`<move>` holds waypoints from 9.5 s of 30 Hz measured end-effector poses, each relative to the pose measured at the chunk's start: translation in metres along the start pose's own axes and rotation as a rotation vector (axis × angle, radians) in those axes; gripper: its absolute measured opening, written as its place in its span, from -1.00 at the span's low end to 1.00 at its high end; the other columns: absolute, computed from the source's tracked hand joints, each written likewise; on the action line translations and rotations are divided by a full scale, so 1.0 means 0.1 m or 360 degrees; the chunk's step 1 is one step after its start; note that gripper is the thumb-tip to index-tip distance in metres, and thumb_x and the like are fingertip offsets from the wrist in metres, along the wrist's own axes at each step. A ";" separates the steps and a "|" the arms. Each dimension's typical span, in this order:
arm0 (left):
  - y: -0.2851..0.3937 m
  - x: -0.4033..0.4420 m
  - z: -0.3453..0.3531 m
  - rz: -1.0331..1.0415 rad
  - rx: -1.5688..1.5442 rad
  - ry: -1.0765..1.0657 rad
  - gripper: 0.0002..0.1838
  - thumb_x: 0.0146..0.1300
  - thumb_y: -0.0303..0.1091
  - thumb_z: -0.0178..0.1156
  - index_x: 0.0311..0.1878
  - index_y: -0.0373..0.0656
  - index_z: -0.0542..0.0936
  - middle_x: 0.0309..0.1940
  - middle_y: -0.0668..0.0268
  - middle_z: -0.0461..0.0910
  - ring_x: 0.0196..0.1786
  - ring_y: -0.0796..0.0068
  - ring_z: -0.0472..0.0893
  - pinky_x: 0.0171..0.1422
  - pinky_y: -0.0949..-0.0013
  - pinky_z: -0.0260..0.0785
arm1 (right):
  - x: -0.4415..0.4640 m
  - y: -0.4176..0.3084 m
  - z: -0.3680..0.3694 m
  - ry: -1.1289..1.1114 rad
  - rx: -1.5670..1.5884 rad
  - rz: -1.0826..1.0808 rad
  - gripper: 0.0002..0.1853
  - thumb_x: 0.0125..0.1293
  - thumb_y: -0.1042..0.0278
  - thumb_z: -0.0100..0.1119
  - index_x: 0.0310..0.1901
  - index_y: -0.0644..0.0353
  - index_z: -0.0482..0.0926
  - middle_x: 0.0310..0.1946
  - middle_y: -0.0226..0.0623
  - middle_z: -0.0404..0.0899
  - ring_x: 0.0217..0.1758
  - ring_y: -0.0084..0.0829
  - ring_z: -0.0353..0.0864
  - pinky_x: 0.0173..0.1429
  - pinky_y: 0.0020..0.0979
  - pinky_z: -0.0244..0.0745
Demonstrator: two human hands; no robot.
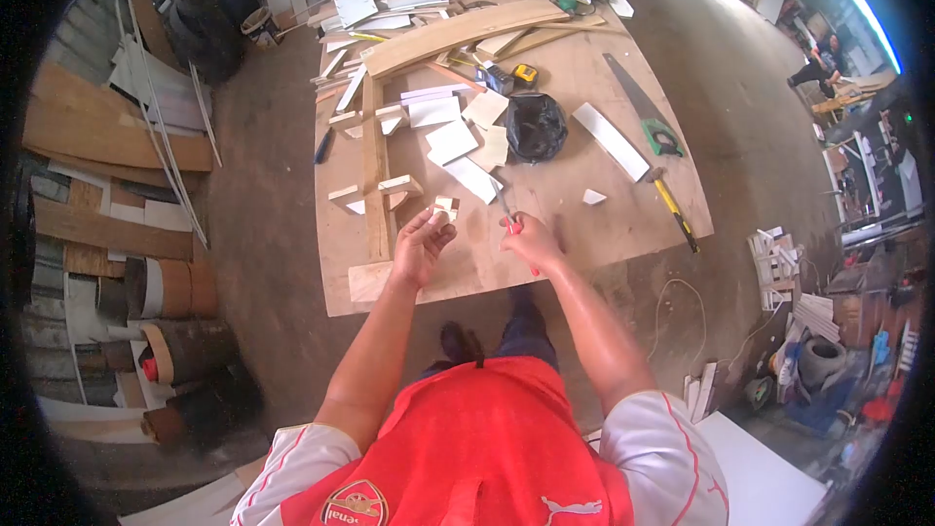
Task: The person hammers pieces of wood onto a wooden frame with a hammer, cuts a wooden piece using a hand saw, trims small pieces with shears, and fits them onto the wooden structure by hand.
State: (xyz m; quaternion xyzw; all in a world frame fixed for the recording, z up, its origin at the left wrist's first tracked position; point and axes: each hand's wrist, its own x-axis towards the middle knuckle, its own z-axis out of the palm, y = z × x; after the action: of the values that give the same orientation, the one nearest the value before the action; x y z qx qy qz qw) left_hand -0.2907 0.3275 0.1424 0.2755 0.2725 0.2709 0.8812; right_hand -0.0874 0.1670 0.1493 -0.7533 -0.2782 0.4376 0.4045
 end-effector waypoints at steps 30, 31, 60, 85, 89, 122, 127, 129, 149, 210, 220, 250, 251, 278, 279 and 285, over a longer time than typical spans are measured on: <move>-0.04 0.22 1.23 0.0216 0.0380 -0.0355 -0.64 0.48 -0.45 0.29 0.28 -0.31 0.63 0.07 0.24 0.74 -0.05 0.49 0.71 0.06 0.38 0.63 | -0.90 -0.77 -0.86 0.0394 -0.0993 -0.0312 -0.74 0.23 0.28 0.25 -0.08 0.21 0.63 -0.27 -0.01 0.74 -0.12 0.05 0.75 -0.03 0.04 0.60; -0.05 0.22 1.28 0.0231 0.0388 -0.0360 -0.65 0.48 -0.45 0.29 0.28 -0.31 0.63 0.07 0.25 0.74 -0.05 0.50 0.71 0.06 0.38 0.63 | -0.91 -0.77 -0.90 0.0405 -0.0993 -0.0316 -0.74 0.24 0.28 0.24 -0.09 0.21 0.63 -0.26 -0.01 0.75 -0.13 0.06 0.75 -0.03 0.04 0.61; -0.32 0.25 1.69 0.0198 0.0784 -0.0432 -0.65 0.46 -0.33 0.35 0.21 -0.29 0.69 -0.06 0.25 0.78 -0.18 0.57 0.69 -0.02 0.43 0.61 | -0.89 -0.14 -1.06 0.0463 -0.0768 -0.0145 -0.76 0.25 0.28 0.22 -0.15 0.22 0.71 -0.24 0.10 0.74 -0.10 0.11 0.76 0.03 0.05 0.62; -0.41 0.34 0.66 0.0232 0.0389 0.0266 -0.70 0.41 -0.42 0.39 0.11 -0.29 0.58 -0.20 0.29 0.68 -0.24 0.50 0.66 -0.10 0.40 0.61 | -0.20 0.48 -0.77 0.0075 -0.0901 0.0360 -0.16 0.11 -0.10 0.41 0.32 0.22 0.35 0.16 0.12 0.57 0.33 0.07 0.56 0.31 0.06 0.51; -0.33 0.25 0.44 0.0270 0.0299 0.0389 -0.67 0.43 -0.36 0.37 0.15 -0.35 0.61 -0.16 0.27 0.69 -0.22 0.51 0.66 -0.07 0.40 0.63 | 0.23 0.49 -0.34 0.0275 -0.1061 0.0420 -0.14 0.14 -0.17 0.36 0.39 0.14 0.34 0.30 0.10 0.44 0.41 0.17 0.44 0.32 0.29 0.43; 1.08 0.50 -2.02 0.0505 0.1782 0.0285 -0.70 0.47 -0.34 0.26 0.14 -0.31 0.71 -0.07 0.00 0.75 -0.13 0.23 0.76 -0.01 0.25 0.59 | 1.21 -0.67 3.14 0.0916 -0.0262 -0.0357 -0.76 0.24 0.27 0.51 -0.21 0.25 0.71 -0.38 -0.10 0.76 -0.31 -0.16 0.77 -0.18 -0.18 0.60; 1.03 0.58 -2.16 0.0544 0.1671 0.0219 -0.71 0.49 -0.41 0.21 0.18 -0.29 0.69 0.02 0.06 0.74 -0.10 0.29 0.75 0.05 0.27 0.60 | 1.24 -0.68 3.30 0.0982 -0.0481 -0.0333 -0.78 0.22 0.29 0.52 -0.30 0.23 0.67 -0.42 -0.11 0.73 -0.34 -0.10 0.75 -0.21 -0.15 0.58; 1.00 0.63 -2.21 0.0559 0.1608 0.0184 -0.70 0.50 -0.42 0.19 0.19 -0.30 0.69 0.01 0.07 0.75 -0.09 0.32 0.74 0.05 0.29 0.60 | 1.25 -0.67 3.31 0.0957 -0.0521 -0.0324 -0.76 0.23 0.26 0.51 -0.30 0.23 0.66 -0.41 -0.08 0.72 -0.32 -0.05 0.74 -0.21 -0.10 0.58; 0.96 0.55 -1.02 -0.0285 0.0259 -0.0314 -0.70 0.67 -0.04 -0.01 0.19 0.02 0.52 -0.39 0.46 0.53 -0.55 0.67 0.49 -0.58 0.56 0.34 | 0.77 -0.76 2.24 -0.0370 0.2031 0.0303 -0.60 0.59 -0.07 -0.05 -0.10 0.10 0.61 -0.47 -0.42 0.50 -0.39 -0.35 0.49 -0.18 -0.27 0.44; -0.76 0.87 0.81 -0.0061 0.1164 0.0291 -0.42 0.63 0.15 -0.01 -0.27 -0.23 0.54 -0.61 0.43 0.36 -0.62 0.61 0.38 -0.54 0.39 0.33 | 0.92 0.16 -0.26 0.0157 0.0405 -0.0573 -0.71 0.61 0.21 0.16 -0.19 0.29 0.58 -0.44 -0.45 0.52 -0.40 -0.63 0.46 -0.32 -0.47 0.39; -0.69 0.84 0.77 0.0030 0.1605 0.0357 -0.44 0.64 0.05 0.03 -0.27 -0.33 0.58 -0.56 0.33 0.49 -0.54 0.58 0.49 -0.46 0.37 0.38 | 0.90 -0.03 -0.14 0.0106 0.0400 -0.0256 -0.57 0.62 0.03 0.05 -0.20 0.30 0.58 -0.48 -0.31 0.53 -0.40 -0.48 0.49 -0.27 -0.29 0.39; 0.96 0.30 -1.80 0.0000 0.1449 0.0574 -0.67 0.47 -0.19 0.26 -0.03 -0.32 0.70 -0.36 0.22 0.67 -0.37 0.44 0.62 -0.31 0.31 0.45 | 1.70 -0.50 2.69 0.0053 0.0526 0.0095 -0.67 0.36 0.33 0.39 0.04 0.31 0.56 -0.23 -0.27 0.67 -0.25 -0.48 0.66 -0.22 -0.41 0.56; 0.99 0.27 -1.78 0.0080 0.1476 0.0555 -0.69 0.44 -0.22 0.28 0.00 -0.29 0.71 -0.33 0.16 0.69 -0.31 0.35 0.66 -0.22 0.28 0.49 | 1.72 -0.51 2.71 0.0084 0.0479 0.0077 -0.67 0.35 0.33 0.39 0.03 0.31 0.56 -0.24 -0.26 0.67 -0.27 -0.47 0.67 -0.24 -0.41 0.56; 1.02 0.50 -1.97 0.0504 0.1835 0.0163 -0.60 0.26 -0.36 0.41 0.14 -0.30 0.68 -0.02 -0.05 0.68 0.00 -0.09 0.69 0.10 0.07 0.57 | 1.32 -0.81 2.99 0.0503 -0.0196 -0.0245 -0.81 0.45 0.35 0.32 -0.13 0.34 0.69 -0.40 -0.20 0.75 -0.38 -0.44 0.71 -0.23 -0.33 0.57; 1.03 0.49 -1.98 0.0538 0.1844 0.0127 -0.57 0.25 -0.37 0.42 0.16 -0.29 0.67 0.01 -0.06 0.67 0.02 -0.09 0.69 0.11 0.08 0.57 | 1.34 -0.74 3.00 0.0513 -0.0144 -0.0251 -0.81 0.44 0.35 0.34 -0.14 0.34 0.69 -0.41 -0.19 0.74 -0.39 -0.43 0.71 -0.24 -0.32 0.57; 1.15 0.55 -2.00 0.0576 0.1872 0.0065 -0.38 0.07 -0.46 0.48 0.27 -0.24 0.60 0.13 -0.06 0.61 0.12 -0.12 0.65 0.16 0.04 0.57 | 1.33 -0.72 2.95 0.0584 -0.0370 -0.0369 -0.79 0.38 0.30 0.42 -0.19 0.31 0.69 -0.43 -0.13 0.72 -0.43 -0.38 0.70 -0.27 -0.29 0.56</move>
State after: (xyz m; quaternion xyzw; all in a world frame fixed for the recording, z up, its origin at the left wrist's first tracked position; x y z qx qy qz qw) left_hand -0.4154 0.5102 0.0569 0.7520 0.3420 0.2258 0.5163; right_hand -0.2914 0.4150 0.0675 -0.8247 -0.3331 0.2090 0.4065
